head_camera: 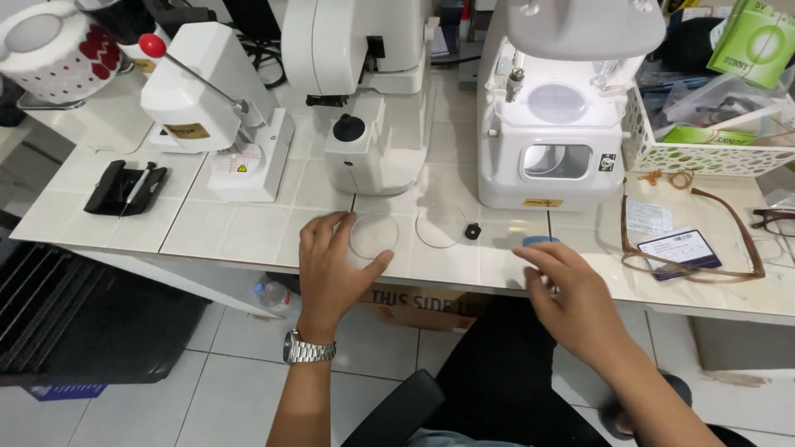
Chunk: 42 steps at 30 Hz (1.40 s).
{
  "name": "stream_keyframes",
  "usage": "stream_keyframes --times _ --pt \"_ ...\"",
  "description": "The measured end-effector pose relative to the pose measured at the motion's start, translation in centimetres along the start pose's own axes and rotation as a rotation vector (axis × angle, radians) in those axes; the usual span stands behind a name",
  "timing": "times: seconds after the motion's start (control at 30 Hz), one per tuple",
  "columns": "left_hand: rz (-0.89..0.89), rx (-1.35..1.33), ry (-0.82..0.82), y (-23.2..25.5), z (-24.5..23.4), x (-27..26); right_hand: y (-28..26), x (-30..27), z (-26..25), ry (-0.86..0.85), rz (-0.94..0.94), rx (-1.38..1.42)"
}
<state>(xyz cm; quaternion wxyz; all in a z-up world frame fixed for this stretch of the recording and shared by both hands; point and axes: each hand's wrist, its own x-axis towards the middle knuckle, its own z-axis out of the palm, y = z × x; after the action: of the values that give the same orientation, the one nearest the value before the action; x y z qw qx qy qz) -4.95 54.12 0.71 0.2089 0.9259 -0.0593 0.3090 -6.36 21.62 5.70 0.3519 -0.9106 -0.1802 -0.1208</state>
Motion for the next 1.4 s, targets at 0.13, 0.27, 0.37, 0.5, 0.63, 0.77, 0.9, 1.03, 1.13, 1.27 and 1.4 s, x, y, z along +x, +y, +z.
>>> stream_keyframes --times 0.13,0.27,0.37,0.5,0.63,0.77,0.9,1.03,1.13,1.27,1.4 --pt "-0.01 -0.19 0.095 0.3 0.3 -0.2 -2.3 5.0 2.0 -0.109 -0.246 -0.189" --pt "-0.011 -0.332 0.146 2.5 -0.3 -0.5 1.1 6.9 5.0 -0.114 -0.318 -0.288" --pt "-0.053 -0.443 0.159 5.4 -0.5 -0.7 2.2 6.5 5.6 -0.089 -0.331 -0.243" --pt "-0.164 -0.632 -0.086 10.4 -0.1 -0.4 0.5 4.7 4.3 -0.019 -0.29 0.0" --pt "-0.52 -0.98 -0.593 14.5 -0.1 1.3 -1.9 1.3 2.3 0.095 -0.106 0.277" --pt "-0.411 -1.113 -0.621 16.6 1.4 1.5 -1.7 -0.6 -1.4 0.212 -0.133 0.224" --pt "-0.296 -1.158 -0.7 19.8 3.4 2.0 0.1 -3.0 -4.5 0.32 -0.228 0.163" --pt "-0.323 -1.152 -0.771 25.5 5.5 2.8 2.8 -4.6 -8.8 0.474 -0.219 0.044" --pt "-0.191 -1.227 -0.819 29.6 7.7 3.4 5.0 -5.9 -12.3 0.505 -0.198 -0.052" --pt "-0.063 -1.222 -0.974 34.1 9.4 4.9 8.7 -7.4 -17.7 0.439 -0.272 0.044" --pt "-0.037 -1.043 -1.266 37.8 11.7 5.6 12.6 -8.9 -21.7 0.276 -0.171 0.274"
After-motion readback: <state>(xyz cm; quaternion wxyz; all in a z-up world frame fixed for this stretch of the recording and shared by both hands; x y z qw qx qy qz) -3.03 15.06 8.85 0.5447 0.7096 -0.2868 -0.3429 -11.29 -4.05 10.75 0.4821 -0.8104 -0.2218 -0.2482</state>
